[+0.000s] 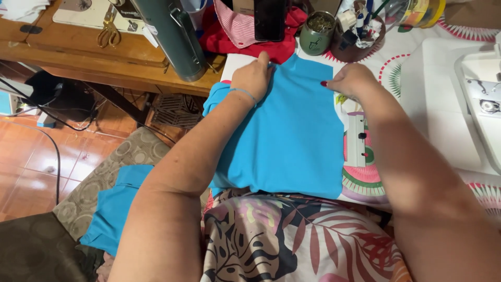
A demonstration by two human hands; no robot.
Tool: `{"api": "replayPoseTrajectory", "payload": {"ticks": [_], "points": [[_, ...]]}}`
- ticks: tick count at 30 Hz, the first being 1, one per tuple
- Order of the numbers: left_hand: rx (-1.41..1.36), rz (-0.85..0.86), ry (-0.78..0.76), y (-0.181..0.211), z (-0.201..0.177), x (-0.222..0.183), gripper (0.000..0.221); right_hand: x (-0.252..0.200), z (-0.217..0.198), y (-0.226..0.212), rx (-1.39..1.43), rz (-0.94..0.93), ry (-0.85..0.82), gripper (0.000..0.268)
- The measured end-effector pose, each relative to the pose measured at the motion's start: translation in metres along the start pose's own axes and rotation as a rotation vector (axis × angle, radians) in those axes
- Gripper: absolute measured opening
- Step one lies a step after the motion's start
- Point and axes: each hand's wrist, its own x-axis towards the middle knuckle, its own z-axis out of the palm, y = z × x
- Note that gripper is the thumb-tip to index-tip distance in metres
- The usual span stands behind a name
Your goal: The person is preparing a piece of blue fabric and stabilizer inside an embroidery hoop for machine embroidery.
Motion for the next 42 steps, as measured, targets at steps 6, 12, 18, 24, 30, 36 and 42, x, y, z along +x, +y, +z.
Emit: {"api": "replayPoseTrajectory", "payload": {"ticks": [6, 12, 18, 24, 30, 36, 42], "points": [[0.115, -0.111, -0.192, 0.012, -0.028, -0.009, 0.026, 0.006, 0.024, 0.019, 0.268, -0.183, 0.252, 0.017], [0.132, -0.152, -0.184, 0.013, -0.029, 0.001, 0.024, 0.015, 0.027, 0.026, 0.005, -0.180, 0.324, 0.013], [0.270, -0.045, 0.058, -0.002, 0.003, 0.004, 0.048, 0.003, 0.022, 0.018, -0.010, -0.168, 0.277, 0.020], [0.373, 0.365, 0.002, 0.027, -0.021, -0.078, 0.051, -0.006, 0.018, 0.013, -0.003, -0.179, 0.238, 0.020], [0.403, 0.198, -0.291, 0.023, -0.011, -0.083, 0.059, 0.023, 0.031, 0.030, -0.226, -0.282, 0.430, 0.032], [0.444, 0.280, -0.223, 0.018, -0.009, -0.077, 0.058, -0.077, 0.097, 0.009, -0.399, -0.586, 0.663, 0.031], [0.428, 0.341, -0.174, 0.000, 0.005, -0.077, 0.061, -0.145, 0.076, 0.042, -0.461, -0.694, 0.785, 0.032]]}}
